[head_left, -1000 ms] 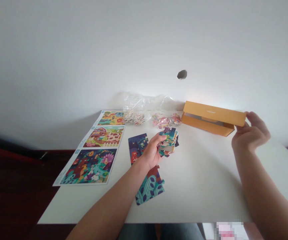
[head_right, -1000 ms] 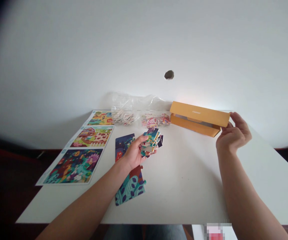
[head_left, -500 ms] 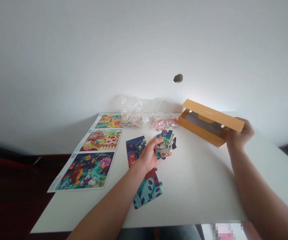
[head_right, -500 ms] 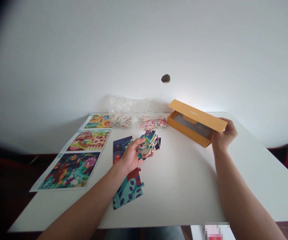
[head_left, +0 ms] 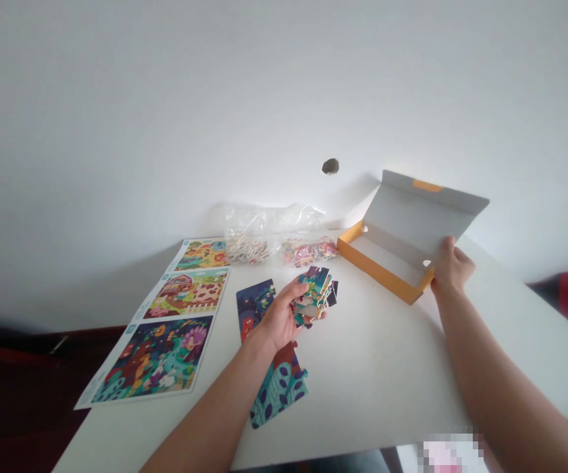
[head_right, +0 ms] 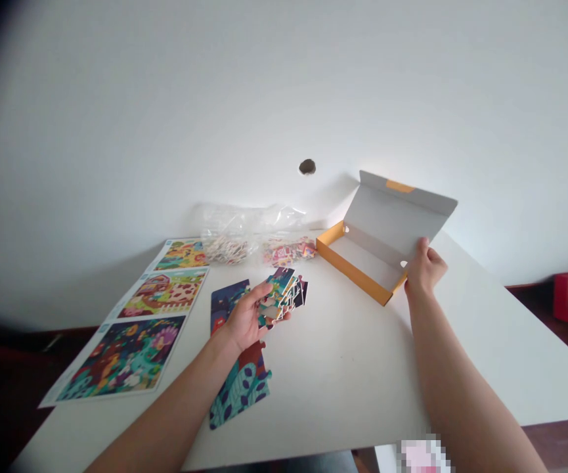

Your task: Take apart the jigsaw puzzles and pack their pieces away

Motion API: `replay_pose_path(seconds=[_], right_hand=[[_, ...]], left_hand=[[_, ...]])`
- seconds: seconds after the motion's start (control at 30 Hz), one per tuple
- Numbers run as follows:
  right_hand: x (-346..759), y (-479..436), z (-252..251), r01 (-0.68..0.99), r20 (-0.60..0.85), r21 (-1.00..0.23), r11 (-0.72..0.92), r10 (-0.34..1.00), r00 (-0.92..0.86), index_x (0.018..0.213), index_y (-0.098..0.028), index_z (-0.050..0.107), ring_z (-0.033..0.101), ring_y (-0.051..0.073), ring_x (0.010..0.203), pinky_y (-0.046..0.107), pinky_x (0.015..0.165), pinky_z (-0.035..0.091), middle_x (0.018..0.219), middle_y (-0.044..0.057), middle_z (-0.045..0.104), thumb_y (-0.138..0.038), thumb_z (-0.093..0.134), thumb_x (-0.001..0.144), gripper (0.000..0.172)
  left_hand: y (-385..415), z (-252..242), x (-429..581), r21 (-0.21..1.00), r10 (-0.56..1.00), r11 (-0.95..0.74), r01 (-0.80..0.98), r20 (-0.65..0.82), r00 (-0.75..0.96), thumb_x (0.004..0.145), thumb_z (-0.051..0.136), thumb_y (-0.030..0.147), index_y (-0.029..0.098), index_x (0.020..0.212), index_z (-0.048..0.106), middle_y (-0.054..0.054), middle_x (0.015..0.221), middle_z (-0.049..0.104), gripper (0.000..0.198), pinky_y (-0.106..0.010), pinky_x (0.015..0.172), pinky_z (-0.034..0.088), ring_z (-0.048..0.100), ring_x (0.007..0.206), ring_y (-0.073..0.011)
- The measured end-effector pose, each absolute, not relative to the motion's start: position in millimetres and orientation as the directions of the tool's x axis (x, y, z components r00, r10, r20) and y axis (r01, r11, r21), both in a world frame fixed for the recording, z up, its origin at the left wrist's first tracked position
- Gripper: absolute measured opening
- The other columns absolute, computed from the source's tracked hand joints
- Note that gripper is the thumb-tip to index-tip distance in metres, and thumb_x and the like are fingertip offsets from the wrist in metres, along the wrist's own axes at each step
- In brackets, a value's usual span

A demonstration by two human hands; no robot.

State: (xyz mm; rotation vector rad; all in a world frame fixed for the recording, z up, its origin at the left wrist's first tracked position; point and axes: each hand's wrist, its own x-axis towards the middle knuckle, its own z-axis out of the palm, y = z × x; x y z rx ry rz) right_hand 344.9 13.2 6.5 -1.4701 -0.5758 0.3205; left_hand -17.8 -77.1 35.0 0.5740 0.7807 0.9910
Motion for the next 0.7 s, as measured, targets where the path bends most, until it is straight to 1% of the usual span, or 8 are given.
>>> replay_pose_path(seconds=[0.1, 0.17, 0.23, 0.3, 0.4, 0.47, 0.6, 0.7], right_hand=[[343, 14, 4, 0.139, 0.197, -0.979, 0.150, 0.509, 0.838, 0.057, -0.019, 0.042, 0.029, 0.008, 0.051, 0.021, 0.041, 0.025, 0.054, -0.006, 0.031, -0.055, 0.059, 0.081, 0.046], [342, 15, 4, 0.110, 0.187, -0.978, 0.177, 0.517, 0.835, 0.057, -0.019, 0.043, 0.030, 0.008, 0.050, 0.021, 0.041, 0.026, 0.053, -0.006, 0.033, -0.056, 0.060, 0.080, 0.047], [341, 15, 4, 0.078, 0.172, -0.978, 0.196, 0.527, 0.832, 0.058, -0.018, 0.045, 0.031, 0.008, 0.050, 0.021, 0.042, 0.027, 0.053, -0.005, 0.036, -0.057, 0.060, 0.080, 0.047], [340, 15, 4, 0.056, 0.156, -0.978, 0.201, 0.530, 0.834, 0.058, -0.018, 0.046, 0.032, 0.008, 0.050, 0.021, 0.042, 0.028, 0.053, -0.005, 0.038, -0.057, 0.061, 0.079, 0.047], [339, 16, 4, 0.037, 0.137, -0.980, 0.195, 0.528, 0.838, 0.057, -0.018, 0.045, 0.032, 0.009, 0.049, 0.022, 0.042, 0.028, 0.052, -0.006, 0.038, -0.058, 0.061, 0.079, 0.048], [338, 16, 3, 0.052, 0.143, -0.981, 0.186, 0.523, 0.840, 0.057, -0.019, 0.044, 0.031, 0.009, 0.049, 0.022, 0.042, 0.028, 0.052, -0.006, 0.037, -0.058, 0.060, 0.079, 0.048], [336, 16, 3, 0.045, 0.137, -0.981, 0.186, 0.520, 0.843, 0.056, -0.019, 0.043, 0.030, 0.009, 0.050, 0.022, 0.042, 0.027, 0.051, -0.006, 0.035, -0.057, 0.059, 0.080, 0.047], [334, 15, 4, 0.032, 0.131, -0.981, 0.194, 0.525, 0.841, 0.057, -0.019, 0.044, 0.031, 0.009, 0.050, 0.022, 0.042, 0.027, 0.051, -0.006, 0.036, -0.057, 0.060, 0.080, 0.047]], left_hand=[[-68, 55, -5, 0.765, 0.919, 0.379, -0.520, -0.249, 0.305, 0.073, 0.073, 0.036, 0.015, 0.097, 0.059, -0.004, 0.074, 0.068, 0.035, -0.022, 0.046, 0.050, 0.067, 0.057, -0.0156], [-54, 73, 14, 0.783, 0.927, 0.346, -0.517, -0.199, 0.318, 0.073, 0.073, 0.031, 0.013, 0.094, 0.060, -0.005, 0.076, 0.068, 0.031, -0.026, 0.056, 0.056, 0.068, 0.062, -0.0165], [-35, 88, 40, 0.784, 0.932, 0.319, -0.533, -0.158, 0.326, 0.073, 0.073, 0.028, 0.012, 0.095, 0.061, -0.006, 0.079, 0.069, 0.029, -0.032, 0.065, 0.059, 0.068, 0.067, -0.0176], [-13, 96, 69, 0.777, 0.942, 0.301, -0.553, -0.150, 0.301, 0.075, 0.070, 0.025, 0.010, 0.097, 0.063, -0.008, 0.082, 0.069, 0.027, -0.034, 0.071, 0.059, 0.069, 0.071, -0.0187], [17, 95, 106, 0.770, 0.941, 0.329, -0.547, -0.216, 0.262, 0.074, 0.070, 0.021, 0.011, 0.097, 0.062, -0.010, 0.086, 0.068, 0.026, -0.038, 0.078, 0.057, 0.069, 0.075, -0.0189], [31, 93, 123, 0.768, 0.952, 0.306, -0.563, -0.236, 0.195, 0.074, 0.071, 0.024, 0.013, 0.099, 0.060, -0.010, 0.090, 0.068, 0.030, -0.042, 0.083, 0.055, 0.068, 0.080, -0.0197], [38, 91, 136, 0.778, 0.955, 0.296, -0.554, -0.246, 0.165, 0.072, 0.076, 0.035, 0.022, 0.112, 0.057, -0.011, 0.112, 0.064, 0.046, -0.050, 0.093, 0.050, 0.065, 0.101, -0.0244], [34, 91, 134, 0.761, 0.935, 0.355, -0.543, -0.293, 0.200, 0.074, 0.072, 0.040, 0.027, 0.123, 0.051, -0.011, 0.135, 0.053, 0.055, -0.056, 0.095, 0.047, 0.059, 0.115, -0.0308]])
